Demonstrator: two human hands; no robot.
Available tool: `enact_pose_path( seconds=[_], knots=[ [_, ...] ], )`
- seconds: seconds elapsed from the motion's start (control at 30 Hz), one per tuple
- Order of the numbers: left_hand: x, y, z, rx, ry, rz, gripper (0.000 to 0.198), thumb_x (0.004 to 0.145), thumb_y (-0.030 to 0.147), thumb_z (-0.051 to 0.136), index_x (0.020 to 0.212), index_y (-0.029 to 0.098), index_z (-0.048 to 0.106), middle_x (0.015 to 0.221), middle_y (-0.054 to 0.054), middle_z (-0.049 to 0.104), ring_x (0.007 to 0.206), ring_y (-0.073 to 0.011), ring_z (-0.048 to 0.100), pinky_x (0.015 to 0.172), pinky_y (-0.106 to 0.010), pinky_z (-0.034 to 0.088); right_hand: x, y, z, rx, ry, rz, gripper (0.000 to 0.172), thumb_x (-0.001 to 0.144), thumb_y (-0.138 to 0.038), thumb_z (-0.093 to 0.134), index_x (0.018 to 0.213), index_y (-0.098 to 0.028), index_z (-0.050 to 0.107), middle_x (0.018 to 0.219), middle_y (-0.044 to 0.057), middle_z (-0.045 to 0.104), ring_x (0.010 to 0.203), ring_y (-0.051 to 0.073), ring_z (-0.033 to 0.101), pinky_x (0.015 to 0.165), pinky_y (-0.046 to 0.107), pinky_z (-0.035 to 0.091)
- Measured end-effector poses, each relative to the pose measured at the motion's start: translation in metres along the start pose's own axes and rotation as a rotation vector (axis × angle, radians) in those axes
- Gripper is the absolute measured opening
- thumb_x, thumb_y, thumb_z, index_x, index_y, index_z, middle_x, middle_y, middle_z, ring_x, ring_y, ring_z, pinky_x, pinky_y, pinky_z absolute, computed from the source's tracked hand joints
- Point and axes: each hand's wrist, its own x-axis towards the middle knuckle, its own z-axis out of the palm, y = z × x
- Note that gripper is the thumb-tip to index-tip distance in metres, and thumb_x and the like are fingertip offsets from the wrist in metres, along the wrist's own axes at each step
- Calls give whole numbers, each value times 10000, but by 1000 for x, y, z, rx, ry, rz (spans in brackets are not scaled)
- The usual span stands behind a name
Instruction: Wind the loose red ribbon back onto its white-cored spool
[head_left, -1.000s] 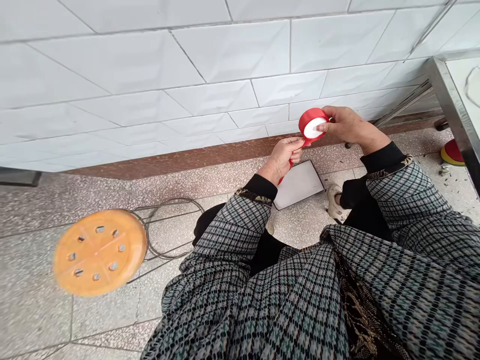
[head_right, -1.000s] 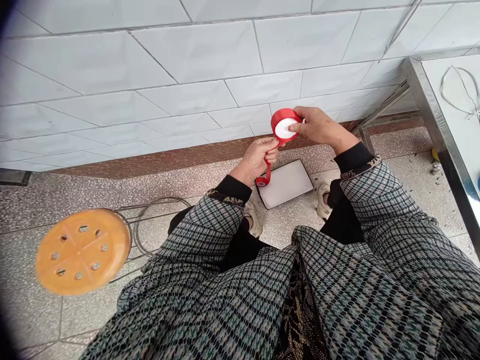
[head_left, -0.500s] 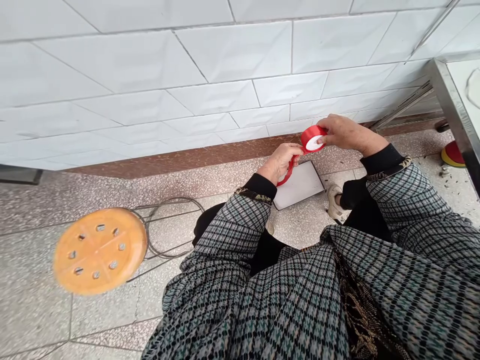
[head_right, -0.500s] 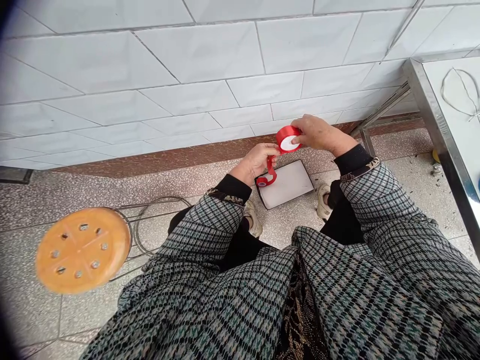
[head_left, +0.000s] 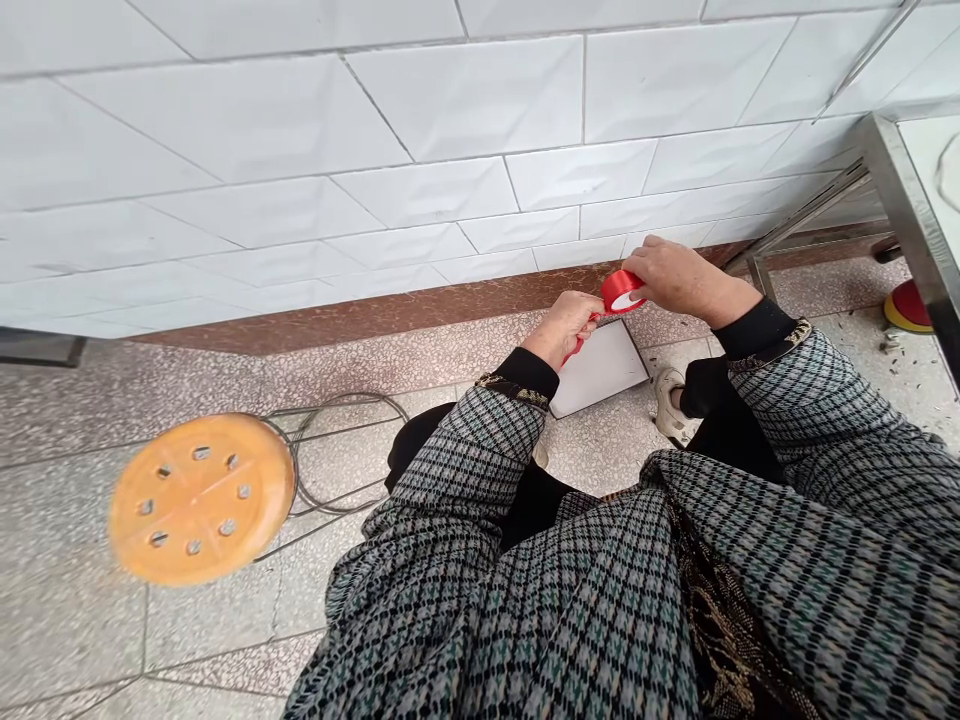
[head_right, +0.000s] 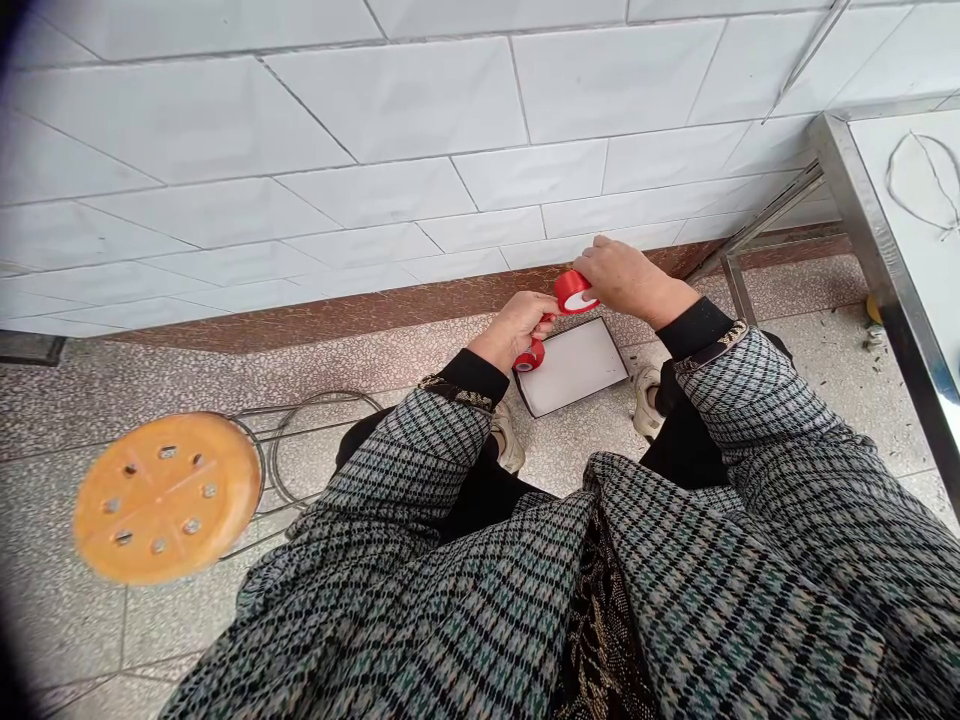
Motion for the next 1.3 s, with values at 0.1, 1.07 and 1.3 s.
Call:
enact_pose_path(
  seconds=[0.1,1.07,1.3],
  knots=[
    [3,-1,-1,16,28,-8,352,730,-28,606,503,183,437,474,42,413,396,-21,272,439,-200,138,0,-2,-1,-20,-8,-5,225,1074,-264,664,1189,-130,804,1078,198,789,1068,357,593,916,440,428],
    [5,-6,2,26,7,101,724,749,638,993,637,244,395,592,95,215,546,-56,124,582,-315,75,4,-20,-8,44,30,68,265,1077,-271,585,1109,-151,818,1011,232,781,1125,403,582,887,463,432],
    [10,-7,6,-95,-17,85,635,778,500,1008,665,234,443,607,87,260,516,-47,156,542,-294,66,4,-18,-15,108,36,81,263,1075,-368,635,1125,-182,814,1066,225,775,1195,443,557,963,529,419]
  ],
)
